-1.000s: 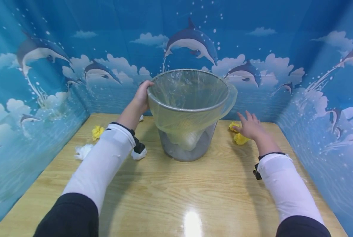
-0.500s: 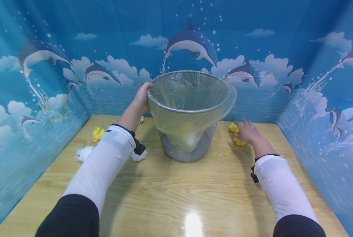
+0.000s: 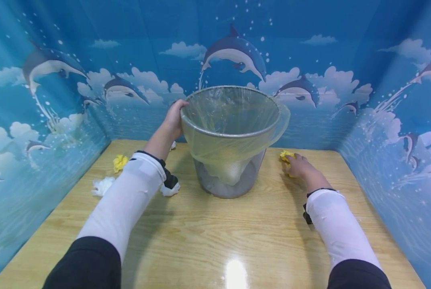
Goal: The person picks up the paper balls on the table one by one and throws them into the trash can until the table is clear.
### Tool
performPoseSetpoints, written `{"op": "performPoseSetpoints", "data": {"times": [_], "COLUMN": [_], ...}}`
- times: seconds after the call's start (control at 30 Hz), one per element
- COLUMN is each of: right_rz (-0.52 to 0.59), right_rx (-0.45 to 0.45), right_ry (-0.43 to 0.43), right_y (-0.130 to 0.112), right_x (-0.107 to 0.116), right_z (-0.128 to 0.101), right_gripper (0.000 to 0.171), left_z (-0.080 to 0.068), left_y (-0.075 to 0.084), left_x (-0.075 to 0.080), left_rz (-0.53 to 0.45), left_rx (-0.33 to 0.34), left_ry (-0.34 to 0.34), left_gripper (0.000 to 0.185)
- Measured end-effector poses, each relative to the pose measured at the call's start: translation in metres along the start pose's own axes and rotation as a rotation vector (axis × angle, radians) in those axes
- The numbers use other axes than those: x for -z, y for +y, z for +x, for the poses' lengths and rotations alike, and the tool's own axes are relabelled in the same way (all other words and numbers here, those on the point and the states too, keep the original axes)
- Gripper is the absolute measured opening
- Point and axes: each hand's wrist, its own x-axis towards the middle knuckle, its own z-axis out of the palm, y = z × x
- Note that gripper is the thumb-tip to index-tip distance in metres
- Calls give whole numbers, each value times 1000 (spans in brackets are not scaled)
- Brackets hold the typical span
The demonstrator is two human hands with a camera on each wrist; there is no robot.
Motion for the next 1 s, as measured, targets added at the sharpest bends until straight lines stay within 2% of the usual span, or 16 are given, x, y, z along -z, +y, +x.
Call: {"op": "performPoseSetpoints", "data": {"times": [0.2,0.6,0.87,1.0], "right_rz": [43,49,46,69], "right_rx": [-9,-14,-21,-58], "right_ry": [-26,1,0,-24], "right_y": [4,5,13,15], "right_x": [-4,-14,-13,-10], "right_z": [4,11,9,5], "right_gripper": [64,62,65,66], "left_z": [0,1,2,1], "left_y": [0,1,0,0], "left_x": [1,1,0,0], "left_rz": [2,0,8,4], "left_rx": [-5,4,-1,0], "left_ry": [3,4,-4,-2], "left_gripper": [19,20,20,20]}}
